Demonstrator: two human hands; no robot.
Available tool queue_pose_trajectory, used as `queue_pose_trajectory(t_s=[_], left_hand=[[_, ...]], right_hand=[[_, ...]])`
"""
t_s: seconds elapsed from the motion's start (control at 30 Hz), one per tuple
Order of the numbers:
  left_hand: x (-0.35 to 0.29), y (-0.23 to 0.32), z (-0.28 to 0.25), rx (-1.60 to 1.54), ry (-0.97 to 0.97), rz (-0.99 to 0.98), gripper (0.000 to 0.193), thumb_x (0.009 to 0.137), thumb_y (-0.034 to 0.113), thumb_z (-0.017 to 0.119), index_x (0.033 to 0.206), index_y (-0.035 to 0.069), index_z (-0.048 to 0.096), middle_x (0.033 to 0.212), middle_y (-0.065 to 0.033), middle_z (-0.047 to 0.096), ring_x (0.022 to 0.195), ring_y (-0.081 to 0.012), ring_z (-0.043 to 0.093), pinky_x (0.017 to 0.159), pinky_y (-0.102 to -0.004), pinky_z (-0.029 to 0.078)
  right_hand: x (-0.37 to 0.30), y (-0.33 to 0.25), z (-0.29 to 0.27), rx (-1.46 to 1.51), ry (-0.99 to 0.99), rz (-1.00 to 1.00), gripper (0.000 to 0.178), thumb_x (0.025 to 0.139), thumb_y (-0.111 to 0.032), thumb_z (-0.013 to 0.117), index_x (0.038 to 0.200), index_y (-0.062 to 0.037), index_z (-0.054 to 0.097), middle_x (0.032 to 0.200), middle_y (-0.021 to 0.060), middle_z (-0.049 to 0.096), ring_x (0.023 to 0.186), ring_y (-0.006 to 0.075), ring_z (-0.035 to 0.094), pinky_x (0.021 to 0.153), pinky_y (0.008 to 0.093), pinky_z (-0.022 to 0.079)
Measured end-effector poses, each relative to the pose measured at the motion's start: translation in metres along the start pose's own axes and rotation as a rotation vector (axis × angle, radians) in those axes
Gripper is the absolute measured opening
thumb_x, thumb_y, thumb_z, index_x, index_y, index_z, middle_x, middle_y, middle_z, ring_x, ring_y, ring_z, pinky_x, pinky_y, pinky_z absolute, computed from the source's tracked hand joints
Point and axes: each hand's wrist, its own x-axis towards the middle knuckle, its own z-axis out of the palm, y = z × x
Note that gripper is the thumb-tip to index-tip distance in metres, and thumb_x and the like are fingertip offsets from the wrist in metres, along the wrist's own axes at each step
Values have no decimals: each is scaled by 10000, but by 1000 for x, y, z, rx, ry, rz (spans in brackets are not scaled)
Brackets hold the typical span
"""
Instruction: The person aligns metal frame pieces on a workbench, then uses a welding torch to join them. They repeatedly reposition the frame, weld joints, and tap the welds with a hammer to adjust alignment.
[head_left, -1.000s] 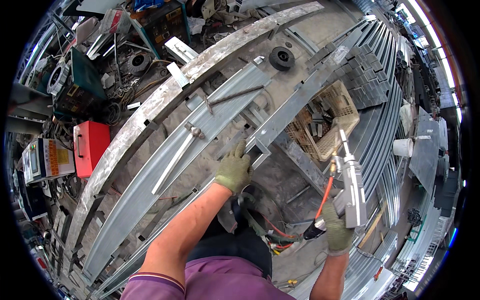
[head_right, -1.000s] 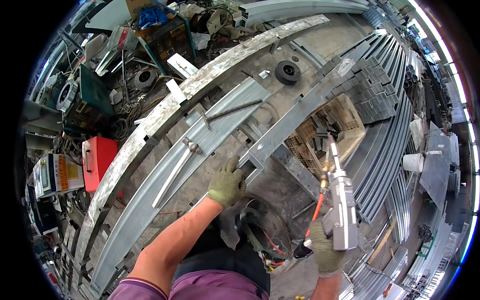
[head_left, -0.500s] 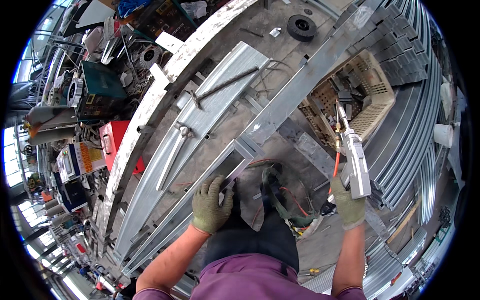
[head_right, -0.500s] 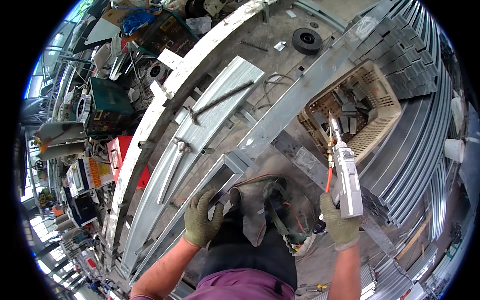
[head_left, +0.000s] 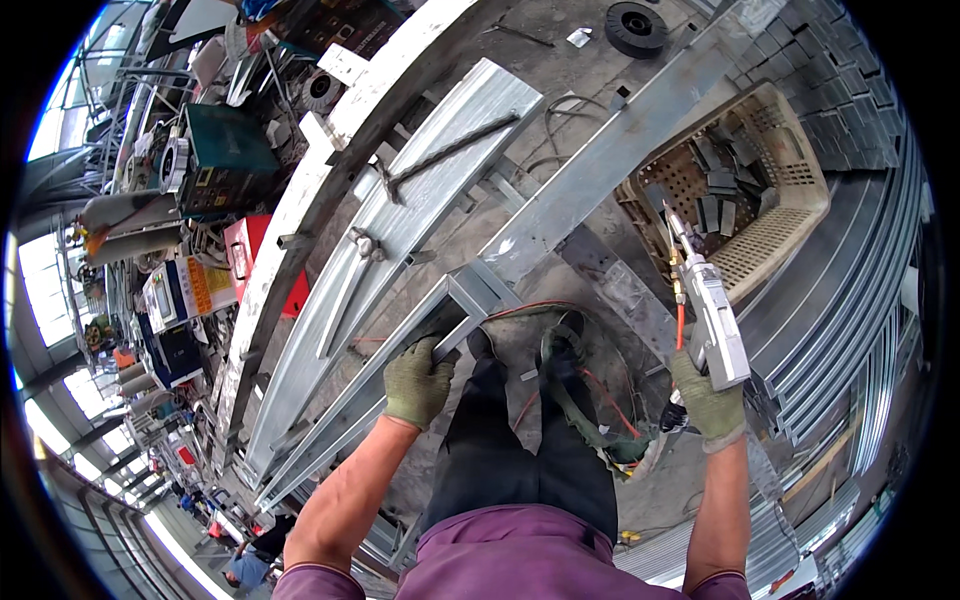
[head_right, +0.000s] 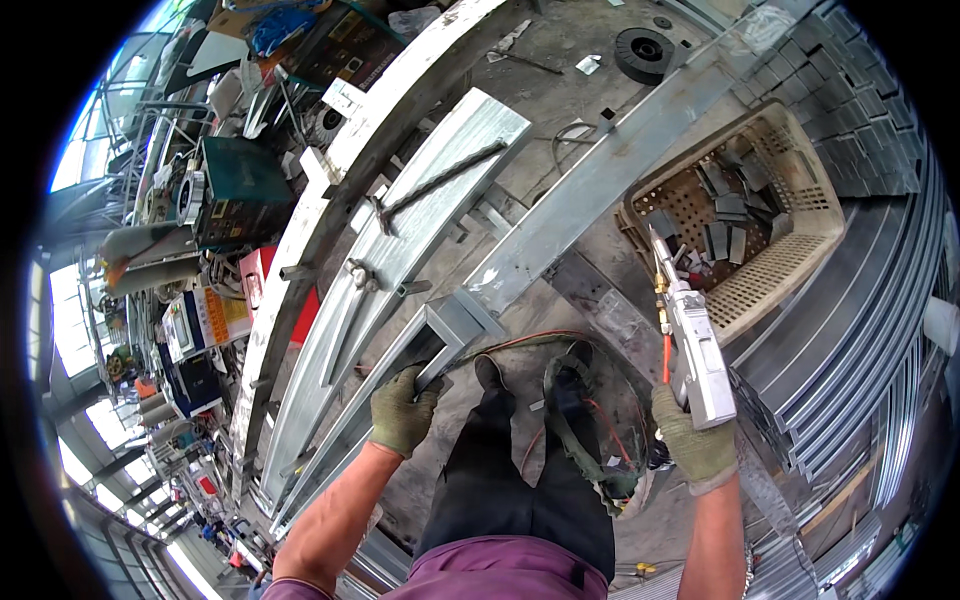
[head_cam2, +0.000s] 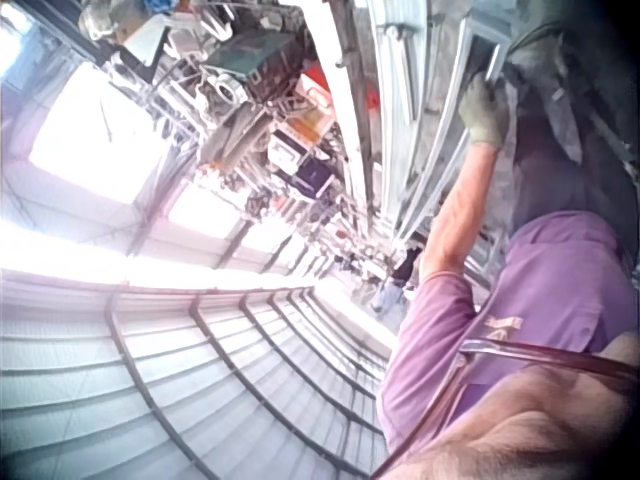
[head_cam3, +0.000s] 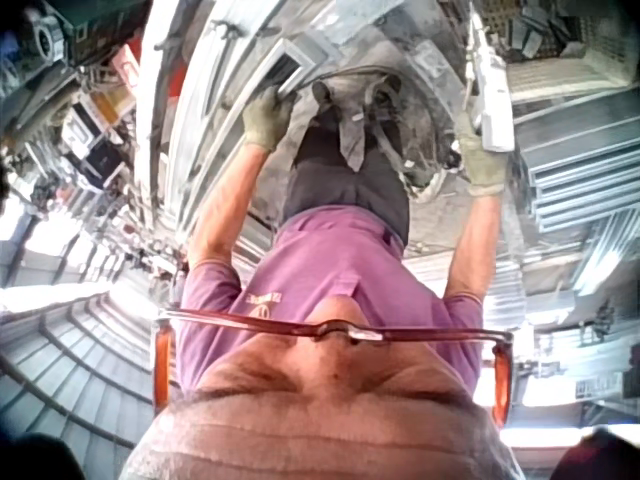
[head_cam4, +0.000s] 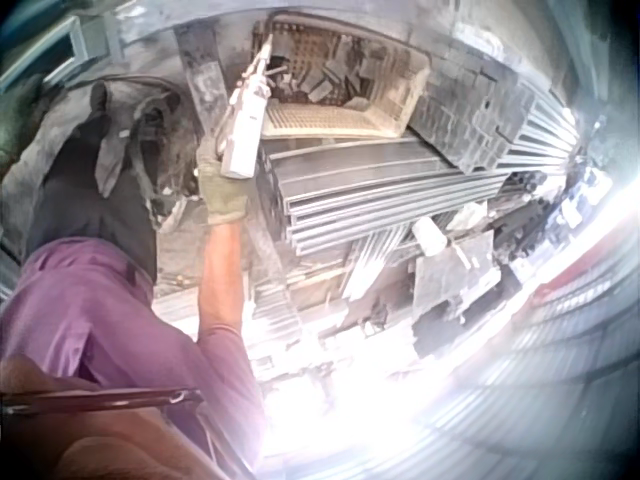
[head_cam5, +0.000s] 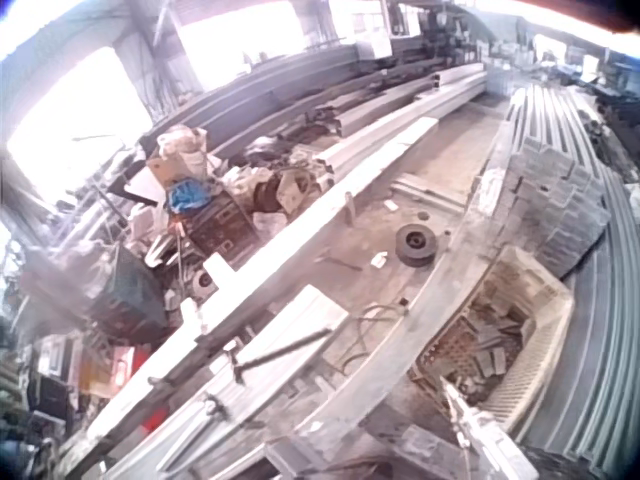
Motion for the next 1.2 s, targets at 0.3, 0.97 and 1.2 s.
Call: queue_pose_trajectory(t_s=[0.3, 0.97, 1.2], left_hand=[[-3, 0, 3, 55, 65, 21, 325, 919, 305, 827, 1153, 91, 760, 1016, -155, 782, 886, -395, 747, 769, -512, 577], [-20, -26, -4, 66, -4, 24, 308, 956, 287, 770, 1200, 112, 702, 1019, -173, 766, 925, -429, 732, 788, -551, 564], [-18, -26, 8, 62, 83, 66, 294, 944, 301, 780, 1153, 104, 718, 964, -177, 762, 867, -430, 729, 740, -556, 560]], right_hand=[[13, -4, 7, -37, -120, -76, 316, 1004, -57, 730, 1312, -48, 659, 1003, 3, 657, 805, 82, 625, 676, 290, 545], [-9, -53, 15, -92, -200, 66, 428, 979, -131, 798, 1369, -19, 663, 1127, 27, 698, 971, 117, 653, 840, 312, 571], [-16, -25, 6, -73, -154, -97, 405, 971, -113, 799, 1340, -24, 658, 1116, 24, 691, 950, 111, 651, 815, 309, 577]])
